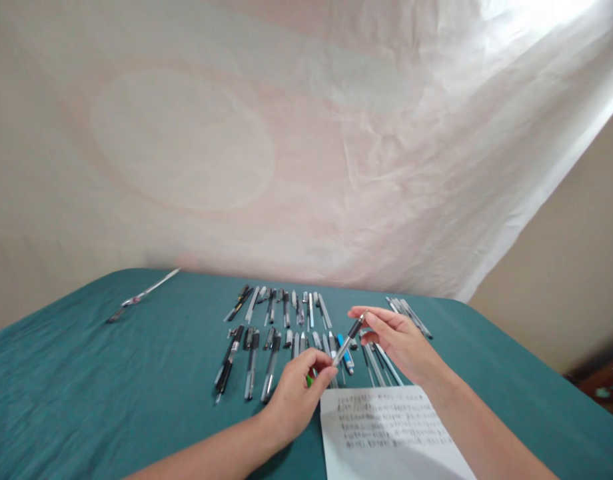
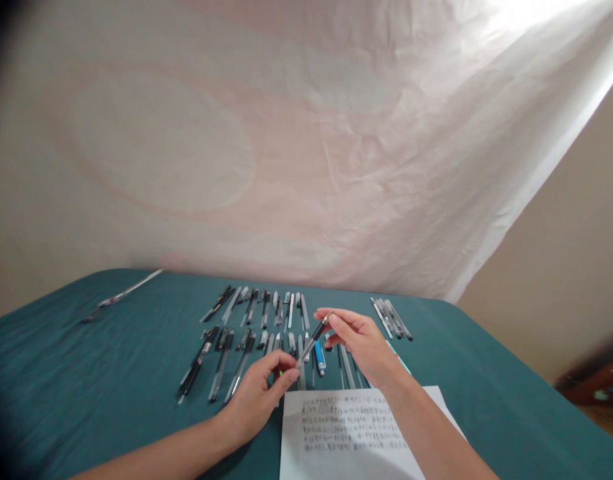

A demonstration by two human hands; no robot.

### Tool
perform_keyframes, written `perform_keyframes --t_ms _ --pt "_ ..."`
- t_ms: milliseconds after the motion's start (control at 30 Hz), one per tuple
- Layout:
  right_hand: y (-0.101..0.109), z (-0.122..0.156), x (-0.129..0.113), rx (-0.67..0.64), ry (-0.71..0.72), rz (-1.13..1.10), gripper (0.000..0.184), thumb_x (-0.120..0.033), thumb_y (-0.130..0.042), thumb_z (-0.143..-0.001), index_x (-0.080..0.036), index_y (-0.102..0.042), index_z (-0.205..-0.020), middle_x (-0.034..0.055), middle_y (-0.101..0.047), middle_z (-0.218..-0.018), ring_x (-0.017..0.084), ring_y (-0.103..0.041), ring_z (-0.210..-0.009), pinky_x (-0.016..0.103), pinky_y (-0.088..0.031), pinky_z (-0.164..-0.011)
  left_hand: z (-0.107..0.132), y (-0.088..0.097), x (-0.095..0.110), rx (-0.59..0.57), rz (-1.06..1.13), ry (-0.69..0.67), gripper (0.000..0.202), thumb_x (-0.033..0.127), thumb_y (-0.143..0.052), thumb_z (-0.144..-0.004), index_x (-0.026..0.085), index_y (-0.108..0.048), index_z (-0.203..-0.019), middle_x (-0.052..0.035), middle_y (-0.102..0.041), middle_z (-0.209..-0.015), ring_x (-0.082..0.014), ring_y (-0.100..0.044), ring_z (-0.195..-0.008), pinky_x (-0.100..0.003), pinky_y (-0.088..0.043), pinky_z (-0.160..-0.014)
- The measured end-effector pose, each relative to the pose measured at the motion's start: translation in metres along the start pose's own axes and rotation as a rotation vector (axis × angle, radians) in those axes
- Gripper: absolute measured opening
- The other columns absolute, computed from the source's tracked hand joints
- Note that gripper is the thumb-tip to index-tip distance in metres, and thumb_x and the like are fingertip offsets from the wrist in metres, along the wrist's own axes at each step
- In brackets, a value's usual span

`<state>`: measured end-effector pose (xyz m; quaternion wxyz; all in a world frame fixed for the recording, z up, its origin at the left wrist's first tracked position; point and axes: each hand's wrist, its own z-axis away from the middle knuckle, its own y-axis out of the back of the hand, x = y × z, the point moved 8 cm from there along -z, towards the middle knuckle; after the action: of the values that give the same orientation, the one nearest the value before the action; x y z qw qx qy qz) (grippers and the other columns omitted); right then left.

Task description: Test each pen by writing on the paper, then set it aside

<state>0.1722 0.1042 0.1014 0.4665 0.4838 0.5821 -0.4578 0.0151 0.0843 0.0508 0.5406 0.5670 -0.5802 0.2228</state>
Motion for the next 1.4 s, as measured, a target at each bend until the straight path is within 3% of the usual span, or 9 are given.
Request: perform_keyframes --t_ms 200,400,600,800,1067,1200,1267,1400 --pt "0.006 0.0 0.001 0.077 -0.006 0.038 0.021 -0.035 -0.07 -0.069 -0.017 -0.07 -0.079 0.0045 -0.066 -0.078 0.013 -0.055 -0.067 0.022 -0.044 -0.054 0.0 0.0 0.0 0.002 -0.016 0.008 0.012 0.025 -0.049 -0.083 0.018 -0.057 -0.079 -0.0001 -0.059 -0.075 -0.0145 -0.053 -0.07 -0.024 -0.039 -0.064" --pt "0.001 -0.001 0.003 0.007 -0.011 0.006 0.03 -0.039 -0.065 -0.074 -0.02 -0.068 -0.097 0.0068 -0.066 -0.096 0.015 -0.056 -0.077 0.025 -0.046 -0.058 0.0 0.001 0.001 0.015 -0.012 0.014 0.011 0.026 -0.05 -0.082 0.017 -0.058 -0.08 -0.0005 -0.059 -0.075 -0.0145 -0.053 -0.069 -0.023 -0.04 -0.064" --pt "0.012 -0.003 0.01 0.087 -0.031 0.02 0.02 -0.034 -0.072 -0.066 -0.018 -0.07 -0.077 -0.0003 -0.063 -0.067 0.009 -0.052 -0.059 0.021 -0.041 -0.052 -0.001 0.0 0.005 -0.004 -0.088 -0.058 0.016 0.027 -0.049 -0.084 0.018 -0.063 -0.084 -0.0013 -0.056 -0.076 -0.0147 -0.052 -0.072 -0.024 -0.039 -0.067" --pt "0.001 -0.001 0.01 -0.008 -0.058 -0.062 0.032 -0.039 -0.065 -0.073 -0.019 -0.067 -0.098 0.0076 -0.065 -0.098 0.012 -0.056 -0.07 0.023 -0.044 -0.053 -0.001 0.002 0.006 0.0 -0.084 -0.067 0.018 0.026 -0.046 -0.086 0.019 -0.063 -0.084 -0.001 -0.054 -0.074 -0.0144 -0.052 -0.071 -0.023 -0.039 -0.066" --pt "0.01 -0.002 0.012 0.094 -0.037 0.023 0.021 -0.036 -0.071 -0.068 -0.016 -0.067 -0.073 0.0002 -0.06 -0.062 0.008 -0.05 -0.053 0.02 -0.041 -0.048 0.0 0.002 0.005 0.015 -0.085 -0.051 0.014 0.025 -0.05 -0.083 0.018 -0.06 -0.077 -0.0003 -0.052 -0.072 -0.0142 -0.05 -0.068 -0.024 -0.039 -0.065" --pt "-0.001 -0.001 0.01 -0.002 -0.055 -0.036 0.031 -0.04 -0.065 -0.073 -0.018 -0.067 -0.094 0.0067 -0.065 -0.091 0.011 -0.055 -0.064 0.021 -0.044 -0.049 -0.001 0.004 0.006 0.03 -0.08 -0.042 0.014 0.025 -0.049 -0.083 0.018 -0.06 -0.077 -0.0004 -0.052 -0.072 -0.0141 -0.05 -0.067 -0.025 -0.039 -0.065" --pt "-0.002 0.0 0.009 -0.008 -0.04 -0.03 0.032 -0.041 -0.063 -0.075 -0.018 -0.067 -0.097 0.0076 -0.065 -0.096 0.011 -0.055 -0.064 0.022 -0.044 -0.049 -0.001 0.004 0.006 0.03 -0.08 -0.038 0.013 0.024 -0.05 -0.082 0.018 -0.06 -0.077 -0.0001 -0.052 -0.072 -0.014 -0.05 -0.067 -0.024 -0.039 -0.064" --pt "0.005 -0.001 0.01 0.076 -0.015 0.027 0.022 -0.036 -0.068 -0.071 -0.015 -0.068 -0.077 0.0016 -0.062 -0.066 0.008 -0.05 -0.053 0.019 -0.04 -0.047 0.0 0.003 0.004 0.032 -0.087 -0.03 0.01 0.023 -0.052 -0.08 0.018 -0.059 -0.075 0.0001 -0.053 -0.071 -0.0141 -0.05 -0.067 -0.024 -0.039 -0.064"
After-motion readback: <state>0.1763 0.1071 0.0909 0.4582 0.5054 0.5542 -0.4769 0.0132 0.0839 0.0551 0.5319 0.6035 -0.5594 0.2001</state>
